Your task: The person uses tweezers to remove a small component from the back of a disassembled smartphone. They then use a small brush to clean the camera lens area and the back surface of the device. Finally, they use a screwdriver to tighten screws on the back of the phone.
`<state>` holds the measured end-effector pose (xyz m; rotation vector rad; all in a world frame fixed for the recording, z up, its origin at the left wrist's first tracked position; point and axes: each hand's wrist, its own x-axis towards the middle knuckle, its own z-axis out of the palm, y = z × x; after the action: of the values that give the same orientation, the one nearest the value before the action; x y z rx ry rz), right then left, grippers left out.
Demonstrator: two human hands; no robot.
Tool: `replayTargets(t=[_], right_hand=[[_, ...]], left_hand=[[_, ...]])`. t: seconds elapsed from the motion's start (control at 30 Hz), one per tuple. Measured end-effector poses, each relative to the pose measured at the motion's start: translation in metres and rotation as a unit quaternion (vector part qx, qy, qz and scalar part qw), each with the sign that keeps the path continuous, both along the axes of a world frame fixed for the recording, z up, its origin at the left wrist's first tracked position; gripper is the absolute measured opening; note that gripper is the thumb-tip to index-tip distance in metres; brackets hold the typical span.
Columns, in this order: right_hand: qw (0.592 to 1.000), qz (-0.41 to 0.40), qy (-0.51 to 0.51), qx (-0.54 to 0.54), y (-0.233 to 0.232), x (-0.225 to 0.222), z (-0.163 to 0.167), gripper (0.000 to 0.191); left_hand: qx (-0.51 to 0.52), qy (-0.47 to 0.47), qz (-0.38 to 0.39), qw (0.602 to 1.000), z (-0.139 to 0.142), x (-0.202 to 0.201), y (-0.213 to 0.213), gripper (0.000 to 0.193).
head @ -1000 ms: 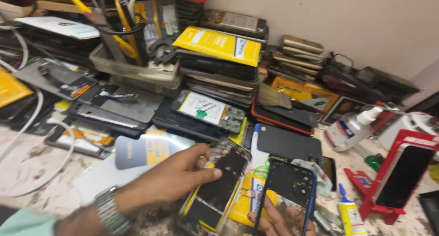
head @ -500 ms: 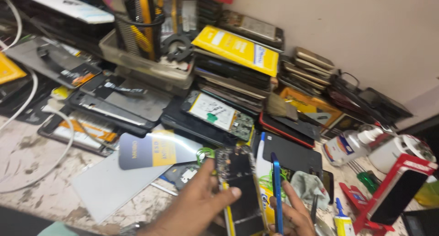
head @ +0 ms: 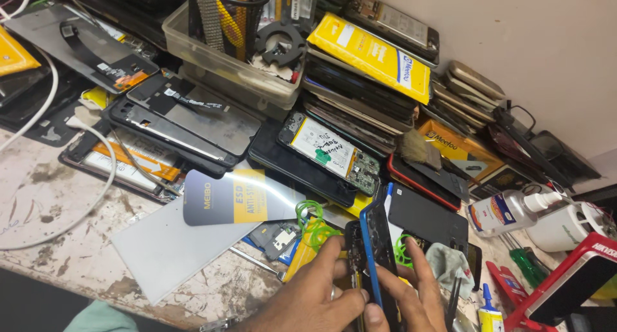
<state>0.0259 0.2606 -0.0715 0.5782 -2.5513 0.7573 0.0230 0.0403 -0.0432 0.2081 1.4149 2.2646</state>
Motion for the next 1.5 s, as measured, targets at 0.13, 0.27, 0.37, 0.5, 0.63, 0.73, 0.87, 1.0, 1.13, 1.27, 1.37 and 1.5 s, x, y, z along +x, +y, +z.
replayTargets(t=[0.13, 0.27, 0.37, 0.5, 0.63, 0.73, 0.87, 1.0, 1.13, 1.27, 1.37, 1.5], right_hand=[[1.0, 0.024, 0.001, 0.011, 0.006, -0.004, -0.003, 0.037], [0.999, 0.041, -0.003, 0.029, 0.014, -0.006, -0.003, 0.037], [0.999, 0.033, -0.027, 0.001, 0.017, -0.007, -0.004, 0.038], [0.998, 0.027, -0.039, -0.034, 0.021, -0.005, -0.006, 0.039], [0.999, 0.007, -0.032, -0.024, 0.023, -0.006, -0.007, 0.039], [0.999, 0.007, -0.035, -0.008, 0.023, -0.009, -0.007, 0.039], [0.998, 0.046, 0.009, 0.032, 0.023, -0.013, -0.009, 0.037], [0.995, 0.075, 0.035, 0.058, 0.025, -0.017, -0.009, 0.037], [0.994, 0.083, 0.037, 0.061, 0.027, -0.021, -0.008, 0.038], [0.992, 0.087, 0.041, 0.078, 0.027, -0.022, -0.004, 0.039], [0.99, 0.075, 0.055, 0.108, 0.025, -0.02, 0.0, 0.038], [0.986, 0.053, 0.051, 0.152, 0.022, -0.018, 0.01, 0.036]], left_hand=[[-0.041, -0.008, -0.003, 0.999, -0.001, -0.001, -0.001, 0.078], [-0.042, 0.003, 0.0, 0.999, 0.001, 0.0, -0.003, 0.078], [-0.033, -0.031, -0.015, 0.999, 0.001, -0.001, -0.003, 0.079], [-0.044, -0.031, -0.007, 0.999, -0.001, -0.001, 0.0, 0.08], [-0.009, -0.035, -0.009, 0.999, -0.006, 0.0, 0.002, 0.077], [-0.007, -0.031, -0.011, 0.999, -0.009, -0.001, 0.004, 0.076], [0.034, -0.016, -0.011, 0.999, -0.013, -0.001, 0.006, 0.074], [0.009, -0.016, -0.01, 1.0, -0.013, -0.002, 0.008, 0.072], [-0.032, 0.019, 0.001, 0.999, -0.011, -0.002, 0.006, 0.074], [-0.078, 0.023, -0.001, 0.997, -0.007, -0.002, 0.004, 0.075], [-0.088, 0.018, -0.01, 0.996, -0.006, -0.001, 0.004, 0.077], [-0.064, 0.057, -0.006, 0.996, -0.011, 0.0, 0.007, 0.075]])
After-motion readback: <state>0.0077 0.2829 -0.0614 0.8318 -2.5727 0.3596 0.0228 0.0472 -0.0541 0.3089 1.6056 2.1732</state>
